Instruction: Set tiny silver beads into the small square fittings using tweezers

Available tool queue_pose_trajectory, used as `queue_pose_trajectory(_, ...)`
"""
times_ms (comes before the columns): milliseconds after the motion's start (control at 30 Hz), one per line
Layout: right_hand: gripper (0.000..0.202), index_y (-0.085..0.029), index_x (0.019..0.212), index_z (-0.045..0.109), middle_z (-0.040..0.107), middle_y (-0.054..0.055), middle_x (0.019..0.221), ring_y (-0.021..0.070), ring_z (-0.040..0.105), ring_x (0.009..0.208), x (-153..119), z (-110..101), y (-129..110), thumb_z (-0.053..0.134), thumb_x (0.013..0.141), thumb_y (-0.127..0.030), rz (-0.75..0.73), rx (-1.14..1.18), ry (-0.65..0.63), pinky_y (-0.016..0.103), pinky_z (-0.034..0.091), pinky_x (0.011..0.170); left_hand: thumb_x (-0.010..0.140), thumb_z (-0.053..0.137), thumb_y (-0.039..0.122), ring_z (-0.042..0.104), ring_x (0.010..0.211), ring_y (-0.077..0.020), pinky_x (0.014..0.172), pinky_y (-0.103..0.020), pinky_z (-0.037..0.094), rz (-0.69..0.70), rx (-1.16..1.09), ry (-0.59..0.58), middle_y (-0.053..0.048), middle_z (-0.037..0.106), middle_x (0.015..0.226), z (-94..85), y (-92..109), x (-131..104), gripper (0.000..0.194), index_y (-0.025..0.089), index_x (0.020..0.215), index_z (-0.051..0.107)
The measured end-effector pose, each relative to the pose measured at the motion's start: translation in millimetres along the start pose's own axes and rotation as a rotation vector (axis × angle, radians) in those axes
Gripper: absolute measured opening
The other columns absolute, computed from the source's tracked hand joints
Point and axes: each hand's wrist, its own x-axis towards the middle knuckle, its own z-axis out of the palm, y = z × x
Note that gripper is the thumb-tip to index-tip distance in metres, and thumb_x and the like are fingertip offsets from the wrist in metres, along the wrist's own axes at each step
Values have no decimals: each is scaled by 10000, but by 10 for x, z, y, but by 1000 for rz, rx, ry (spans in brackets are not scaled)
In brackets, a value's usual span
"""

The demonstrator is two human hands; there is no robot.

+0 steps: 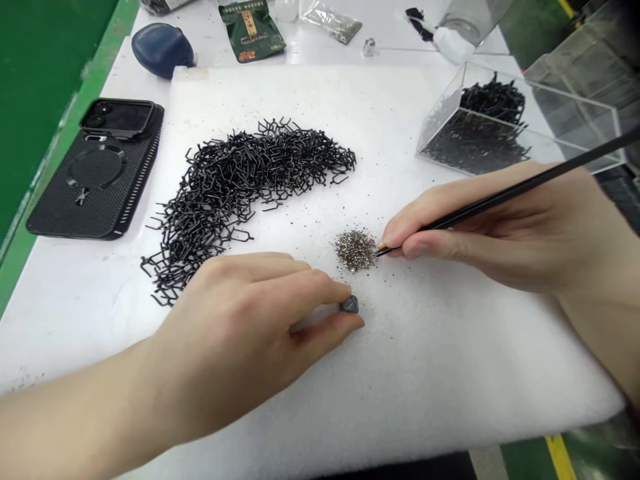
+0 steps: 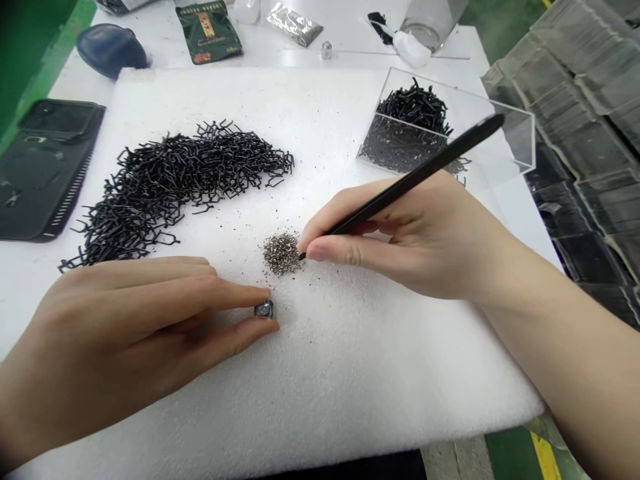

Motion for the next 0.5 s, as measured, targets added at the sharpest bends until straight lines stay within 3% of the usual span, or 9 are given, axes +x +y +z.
queue_pose_trajectory(133, 42, -360, 1039, 1017, 971, -12, 986, 206, 912, 849, -14, -9, 0, 1013, 1051, -321, 17, -14, 12, 314, 706, 675, 1177, 750, 257, 529, 470, -136, 573, -331, 516, 35, -7, 51, 59, 657, 624, 41, -35, -6, 226, 206, 1020, 905)
queue_pose_trajectory(500, 58, -384, 1089, 1024, 975, -9, 1020, 224, 915, 889, -14, -4, 12, 1025, 1042, -350, 28, -31, 23, 346, 716, 713, 1185, 751, 218, 565, 484, -132, 518, -336, 470, 16, -2, 24, 49, 687, 637, -35, 21, -22, 224, 187, 1028, 908)
